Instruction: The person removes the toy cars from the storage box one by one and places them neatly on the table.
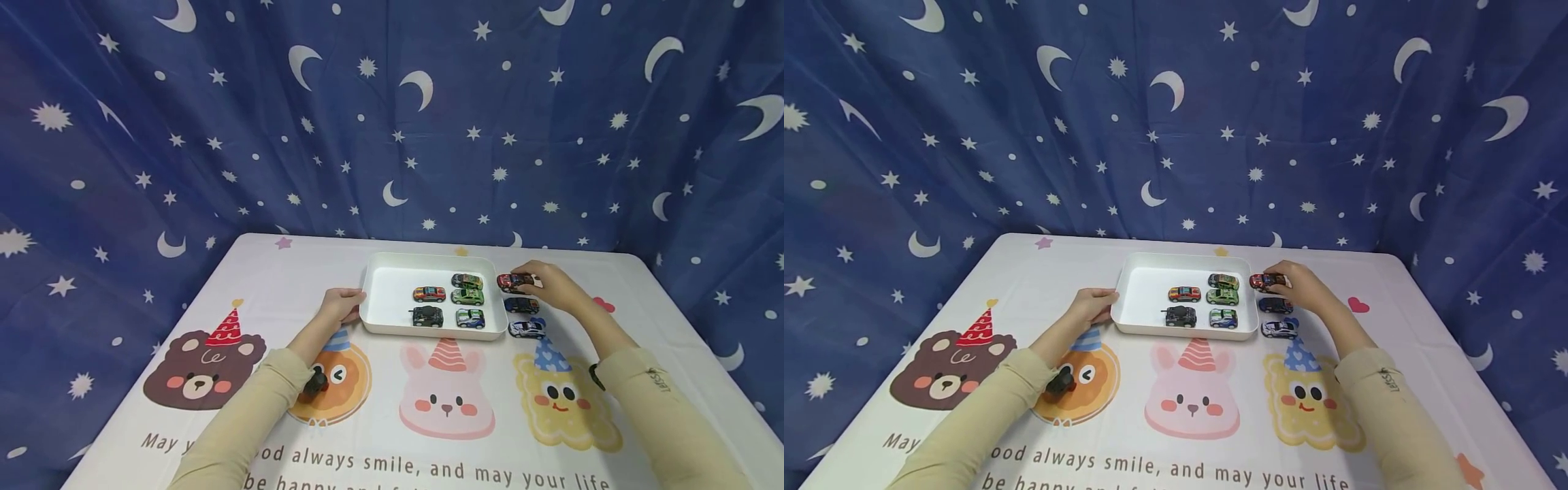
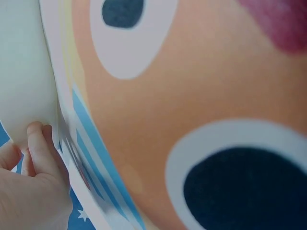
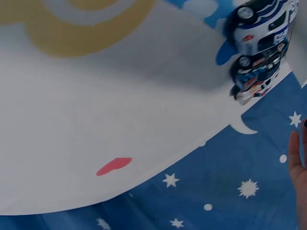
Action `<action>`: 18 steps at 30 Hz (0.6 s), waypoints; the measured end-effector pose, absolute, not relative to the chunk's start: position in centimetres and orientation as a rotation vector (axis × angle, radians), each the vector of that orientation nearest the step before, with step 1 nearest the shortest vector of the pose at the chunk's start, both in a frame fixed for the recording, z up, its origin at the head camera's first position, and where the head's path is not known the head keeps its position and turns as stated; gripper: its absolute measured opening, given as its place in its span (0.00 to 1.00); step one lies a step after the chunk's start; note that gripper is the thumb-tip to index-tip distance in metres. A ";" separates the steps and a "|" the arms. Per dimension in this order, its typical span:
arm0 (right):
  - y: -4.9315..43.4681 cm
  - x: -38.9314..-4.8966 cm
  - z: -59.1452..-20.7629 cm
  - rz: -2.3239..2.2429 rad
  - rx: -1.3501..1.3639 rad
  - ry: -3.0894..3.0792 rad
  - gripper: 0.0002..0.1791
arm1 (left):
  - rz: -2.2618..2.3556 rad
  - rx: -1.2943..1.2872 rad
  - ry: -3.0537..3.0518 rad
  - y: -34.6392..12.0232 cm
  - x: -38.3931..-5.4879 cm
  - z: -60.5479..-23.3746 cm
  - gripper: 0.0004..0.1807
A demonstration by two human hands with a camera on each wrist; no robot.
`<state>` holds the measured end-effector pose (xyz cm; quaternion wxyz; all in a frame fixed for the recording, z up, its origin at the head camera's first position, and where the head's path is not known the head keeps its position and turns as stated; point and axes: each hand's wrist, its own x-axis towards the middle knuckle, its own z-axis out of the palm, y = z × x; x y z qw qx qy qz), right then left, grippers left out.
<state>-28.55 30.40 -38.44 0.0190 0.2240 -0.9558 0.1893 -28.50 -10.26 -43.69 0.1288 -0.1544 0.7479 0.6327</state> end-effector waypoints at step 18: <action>35.8 -28.1 -40.0 0.525 0.584 -2.969 0.18 | 1.837 -0.454 2.185 -10.4 -28.5 -43.9 0.20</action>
